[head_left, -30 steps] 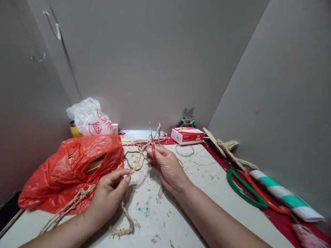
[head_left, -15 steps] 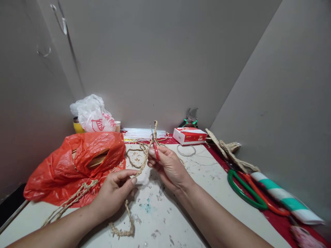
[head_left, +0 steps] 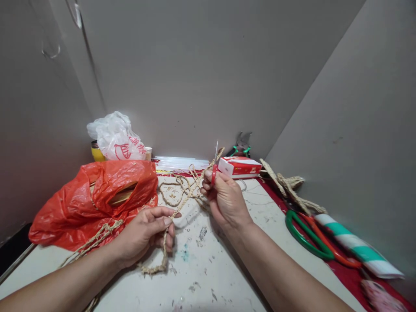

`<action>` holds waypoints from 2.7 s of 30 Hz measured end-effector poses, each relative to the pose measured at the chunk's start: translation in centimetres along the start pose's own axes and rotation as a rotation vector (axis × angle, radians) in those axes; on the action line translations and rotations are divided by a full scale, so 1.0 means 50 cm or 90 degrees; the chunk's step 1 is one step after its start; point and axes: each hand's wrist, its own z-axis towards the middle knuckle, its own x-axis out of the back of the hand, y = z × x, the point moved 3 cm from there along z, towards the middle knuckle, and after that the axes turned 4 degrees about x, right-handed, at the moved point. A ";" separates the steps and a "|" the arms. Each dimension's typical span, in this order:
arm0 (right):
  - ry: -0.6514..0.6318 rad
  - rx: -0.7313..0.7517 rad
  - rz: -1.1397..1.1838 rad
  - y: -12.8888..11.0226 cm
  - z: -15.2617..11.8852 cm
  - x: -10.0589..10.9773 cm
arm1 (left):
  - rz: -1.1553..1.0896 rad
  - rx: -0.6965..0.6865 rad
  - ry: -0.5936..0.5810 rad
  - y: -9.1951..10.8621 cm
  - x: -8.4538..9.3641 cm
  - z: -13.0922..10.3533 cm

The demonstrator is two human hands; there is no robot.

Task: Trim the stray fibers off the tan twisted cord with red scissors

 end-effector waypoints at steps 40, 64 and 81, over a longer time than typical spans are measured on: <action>-0.538 0.334 -1.193 0.019 -0.071 -0.040 | -0.059 -0.151 0.298 0.027 0.039 0.006; -0.555 0.279 -1.255 0.012 -0.096 -0.064 | 0.020 -0.198 0.322 0.018 0.060 0.013; -0.518 0.314 -1.252 0.018 -0.104 -0.065 | 0.054 -0.190 0.378 0.023 0.054 0.008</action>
